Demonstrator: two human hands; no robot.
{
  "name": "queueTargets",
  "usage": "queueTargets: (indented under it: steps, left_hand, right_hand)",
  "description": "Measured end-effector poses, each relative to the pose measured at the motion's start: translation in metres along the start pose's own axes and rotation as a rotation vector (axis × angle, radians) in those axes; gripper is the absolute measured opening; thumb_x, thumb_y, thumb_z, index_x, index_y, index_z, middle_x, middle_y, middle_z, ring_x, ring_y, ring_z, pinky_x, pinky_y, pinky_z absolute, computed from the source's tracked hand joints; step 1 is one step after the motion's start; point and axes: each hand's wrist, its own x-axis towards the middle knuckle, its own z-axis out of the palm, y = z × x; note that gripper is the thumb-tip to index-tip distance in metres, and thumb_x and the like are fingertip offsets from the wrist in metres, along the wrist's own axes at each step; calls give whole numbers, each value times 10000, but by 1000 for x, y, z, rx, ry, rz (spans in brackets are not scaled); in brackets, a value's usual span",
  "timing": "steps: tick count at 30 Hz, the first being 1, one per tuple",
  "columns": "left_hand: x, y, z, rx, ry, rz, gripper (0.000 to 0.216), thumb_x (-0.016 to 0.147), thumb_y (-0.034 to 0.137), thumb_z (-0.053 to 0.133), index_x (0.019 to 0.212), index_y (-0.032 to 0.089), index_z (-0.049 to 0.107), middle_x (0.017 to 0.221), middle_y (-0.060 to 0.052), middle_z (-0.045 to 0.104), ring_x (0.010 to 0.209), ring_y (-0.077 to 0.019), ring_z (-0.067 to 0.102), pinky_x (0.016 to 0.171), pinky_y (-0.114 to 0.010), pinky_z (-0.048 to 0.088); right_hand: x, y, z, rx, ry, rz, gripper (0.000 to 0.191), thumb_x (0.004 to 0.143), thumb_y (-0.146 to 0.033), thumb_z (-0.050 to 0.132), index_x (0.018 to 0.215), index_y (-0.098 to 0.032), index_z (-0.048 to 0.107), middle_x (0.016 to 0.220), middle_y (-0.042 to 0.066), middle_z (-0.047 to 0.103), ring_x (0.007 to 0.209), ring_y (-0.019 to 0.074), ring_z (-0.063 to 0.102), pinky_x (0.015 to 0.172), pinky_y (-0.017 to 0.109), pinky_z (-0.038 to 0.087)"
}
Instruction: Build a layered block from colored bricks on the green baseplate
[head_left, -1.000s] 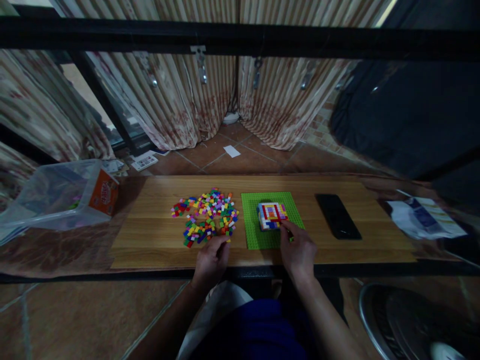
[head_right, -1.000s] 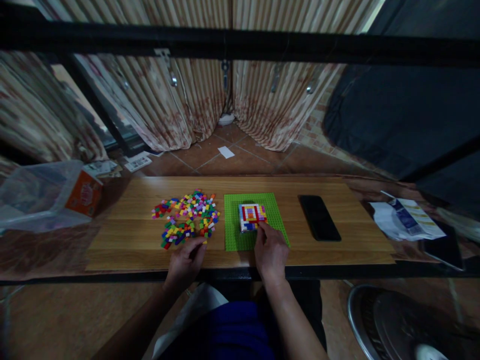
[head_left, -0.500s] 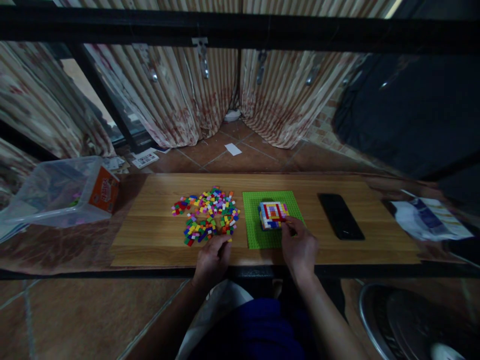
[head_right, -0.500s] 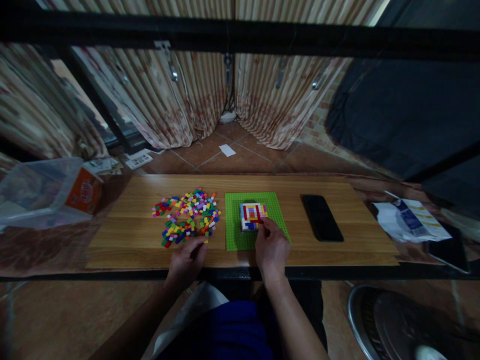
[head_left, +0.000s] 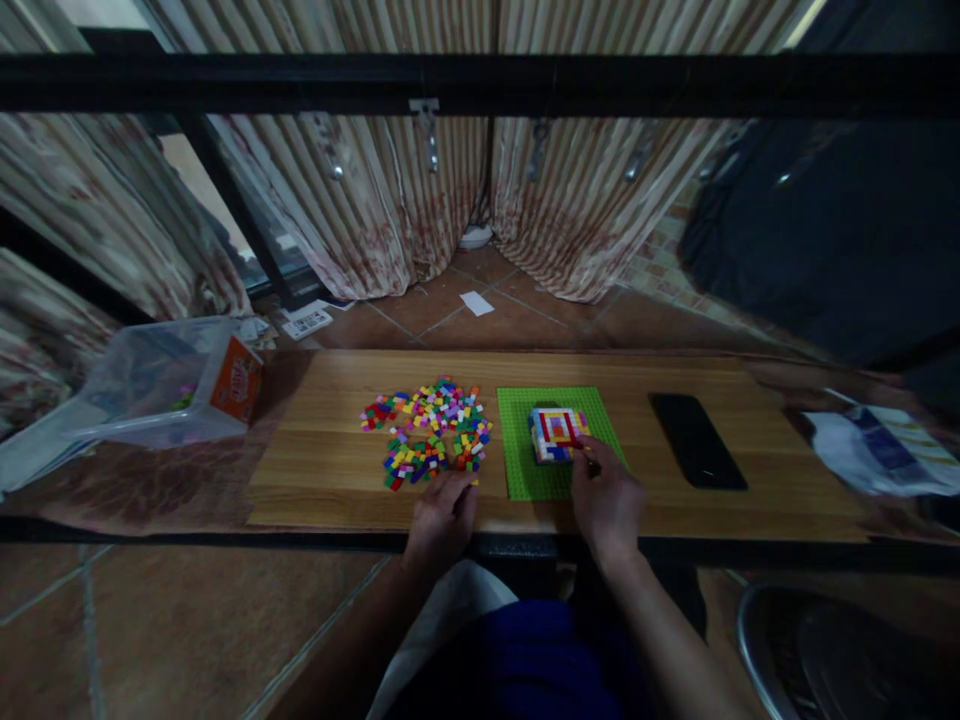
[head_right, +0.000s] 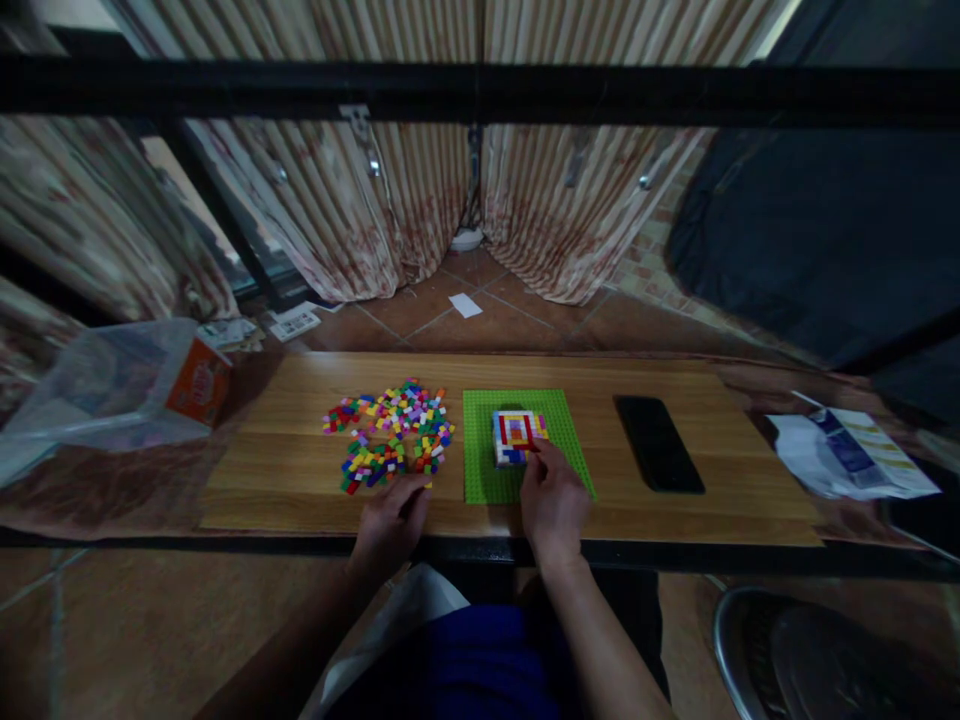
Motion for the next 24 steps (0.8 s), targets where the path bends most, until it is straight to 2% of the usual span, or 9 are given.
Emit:
queueTargets:
  steps: [5,10,13,18,24]
  left_hand:
    - [1,-3,-5,93,28,26,188,892,199,490,989,209,651,908,-60,687,877,-180,647,815,-307,524]
    - [9,-13,-14,190,34,-21,194,891,221,512,1018,198,658,953,-72,677,890,-198,627,825,-338,509]
    - [16,-17,-20,193,24,-32,186,880,244,544,1017,211,664,972,-64,670,900,-189,622,839,-332,503]
    - [29,-24,-28,148,39,-54,190,887,186,497,869,218,683,911,-45,668,879,-160,632,809,-282,505]
    - [41,-39,-37,158,112,-146,233,836,114,494,933,219,678,995,-44,678,896,-161,646,851,-286,516]
  right_hand:
    - [-6,4,-1,31,35,-37,389,903,-403,430,1038,-138,681,1003,138,727,840,243,686,737,347,506]
    - [-17,-4,-6,50,45,-74,379,911,-404,444,1009,-133,689,985,142,727,820,238,682,725,342,508]
    - [-21,-8,-9,69,16,-88,366,910,-407,454,987,-143,696,960,128,730,800,231,681,711,338,510]
    - [-27,-6,-12,130,-2,-96,351,904,-416,475,963,-154,702,953,119,733,830,228,688,741,334,521]
    - [-35,0,-19,149,-23,-104,306,892,-396,508,949,-168,704,908,91,739,764,211,693,696,314,526]
